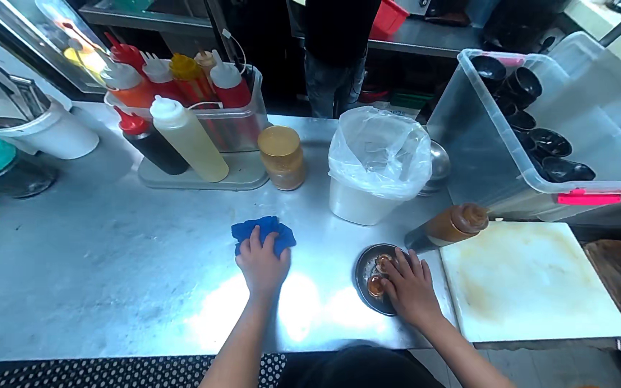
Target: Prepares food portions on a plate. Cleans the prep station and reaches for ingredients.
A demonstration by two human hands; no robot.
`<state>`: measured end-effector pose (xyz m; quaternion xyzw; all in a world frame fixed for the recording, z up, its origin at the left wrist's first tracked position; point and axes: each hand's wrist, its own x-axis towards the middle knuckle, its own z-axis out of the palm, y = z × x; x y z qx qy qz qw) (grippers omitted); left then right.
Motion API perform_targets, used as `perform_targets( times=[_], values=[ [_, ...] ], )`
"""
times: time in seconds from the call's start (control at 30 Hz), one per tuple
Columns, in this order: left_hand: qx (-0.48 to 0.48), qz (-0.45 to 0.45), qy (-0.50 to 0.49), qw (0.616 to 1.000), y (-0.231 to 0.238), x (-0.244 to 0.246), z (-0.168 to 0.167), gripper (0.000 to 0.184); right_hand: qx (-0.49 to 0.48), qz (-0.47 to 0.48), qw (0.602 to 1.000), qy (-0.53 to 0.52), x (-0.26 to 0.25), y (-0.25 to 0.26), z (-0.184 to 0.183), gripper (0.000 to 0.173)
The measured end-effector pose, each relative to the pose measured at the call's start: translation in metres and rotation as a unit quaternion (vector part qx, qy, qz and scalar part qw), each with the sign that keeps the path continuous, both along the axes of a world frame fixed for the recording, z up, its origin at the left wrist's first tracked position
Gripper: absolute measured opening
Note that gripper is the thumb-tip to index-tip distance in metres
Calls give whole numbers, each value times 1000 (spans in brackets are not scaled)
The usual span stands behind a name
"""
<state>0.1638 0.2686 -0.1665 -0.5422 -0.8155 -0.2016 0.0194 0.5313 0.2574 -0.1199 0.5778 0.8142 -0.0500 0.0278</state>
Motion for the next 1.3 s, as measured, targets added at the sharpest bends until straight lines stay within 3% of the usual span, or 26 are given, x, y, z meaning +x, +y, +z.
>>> perform_targets(
  times=[0.77,0.9,1.13,1.3],
  values=[
    [-5,7,5,1000,1,-1,-2,49,2,36,999,12,1,2,-3,53],
    [0,2,5,1000,0,-1,-2,48,39,2,999,19,8,0,0,55],
    [3,1,11,1000,1,-2,-3,48,-3,1,1000,-2,0,2,6,53],
    [-3,3,10,1000,1,-2,-4,48,19,-20,1000,-11,8,7,6,57]
  ],
)
